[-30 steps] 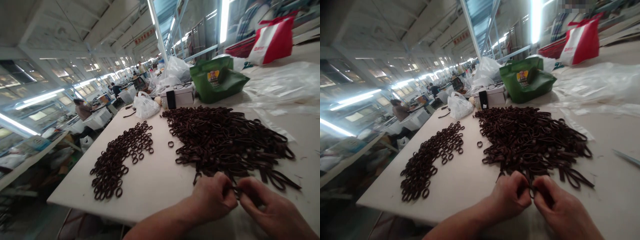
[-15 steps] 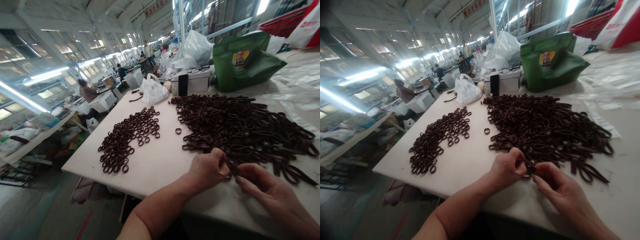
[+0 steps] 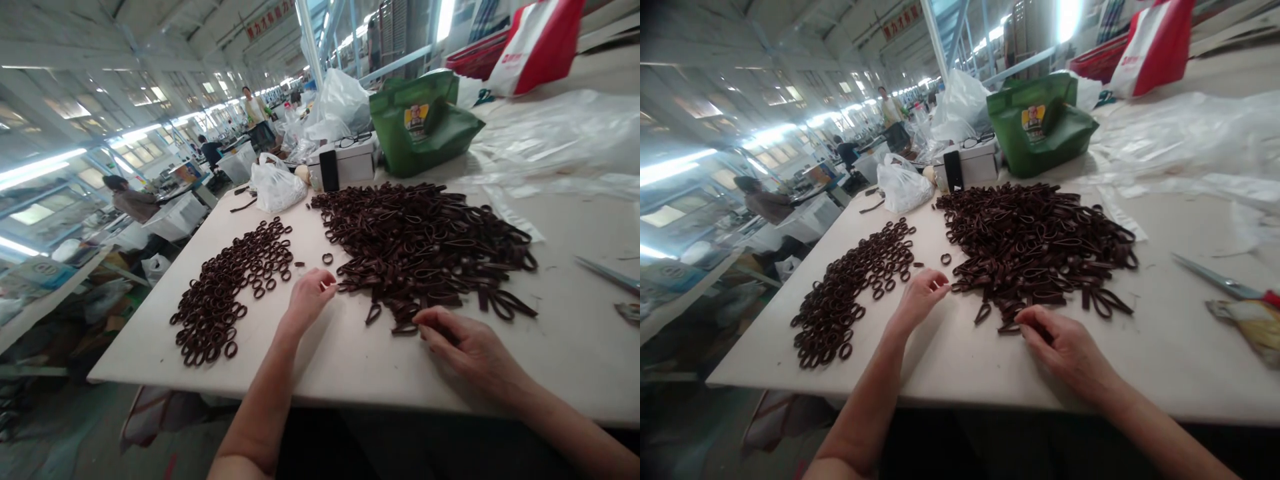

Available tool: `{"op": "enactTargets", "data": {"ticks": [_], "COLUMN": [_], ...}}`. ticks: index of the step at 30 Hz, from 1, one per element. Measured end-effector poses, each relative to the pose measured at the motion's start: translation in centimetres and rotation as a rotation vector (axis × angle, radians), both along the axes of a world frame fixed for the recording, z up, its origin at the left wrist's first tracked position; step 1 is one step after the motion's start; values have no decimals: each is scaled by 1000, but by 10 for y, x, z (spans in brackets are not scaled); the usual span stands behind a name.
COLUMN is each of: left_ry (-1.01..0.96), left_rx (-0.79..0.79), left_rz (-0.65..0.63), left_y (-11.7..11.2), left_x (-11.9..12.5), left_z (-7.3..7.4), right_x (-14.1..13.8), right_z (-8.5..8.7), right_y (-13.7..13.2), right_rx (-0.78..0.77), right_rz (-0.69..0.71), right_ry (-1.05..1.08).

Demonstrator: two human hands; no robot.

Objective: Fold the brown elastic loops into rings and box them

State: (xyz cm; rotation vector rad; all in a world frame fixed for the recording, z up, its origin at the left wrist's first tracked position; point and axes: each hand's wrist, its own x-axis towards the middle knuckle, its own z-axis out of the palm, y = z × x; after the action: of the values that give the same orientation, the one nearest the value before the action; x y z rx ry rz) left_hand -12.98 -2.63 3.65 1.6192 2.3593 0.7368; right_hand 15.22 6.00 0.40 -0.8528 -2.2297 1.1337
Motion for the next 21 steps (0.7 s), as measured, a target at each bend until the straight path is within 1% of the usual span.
{"op": "enactTargets", "data": {"ticks": [2, 5, 8, 10, 11, 13, 15, 16, 18, 19, 21], "left_ry": [51, 61, -31, -195, -304, -529, -718, -791, -909, -957, -1048], "left_rx": [-80, -120, -51, 30, 71, 113, 86, 55, -24, -58, -100], "left_rz": [-62, -51, 36, 88, 90, 32, -50, -85, -144, -168, -200], "left_y": [7, 12, 13, 14, 15, 19, 24, 27, 30, 31, 31], "left_x": [10, 10, 5, 11, 19, 42, 71, 85, 109, 116, 125], "left_z": [-8, -15, -11, -4, -1, 3, 1, -2, -10, -15, -24], "right_x": [0, 1, 2, 3, 3, 4, 7, 8, 9, 9, 9], "right_z": [0, -2, -11, -20, -25, -33, -38, -40, -43, -45, -49], "right_y": [-1, 0, 2, 5, 7, 9, 11, 13, 15, 17, 18], "right_rx": [4, 16, 36, 62, 71, 69, 64, 79, 174, 236, 329], "right_rz": [3, 21, 10, -43, -79, -135, -163, -167, -165, -163, -192], "right_ry": [-6, 4, 34, 95, 139, 215, 252, 256, 265, 271, 249]}}
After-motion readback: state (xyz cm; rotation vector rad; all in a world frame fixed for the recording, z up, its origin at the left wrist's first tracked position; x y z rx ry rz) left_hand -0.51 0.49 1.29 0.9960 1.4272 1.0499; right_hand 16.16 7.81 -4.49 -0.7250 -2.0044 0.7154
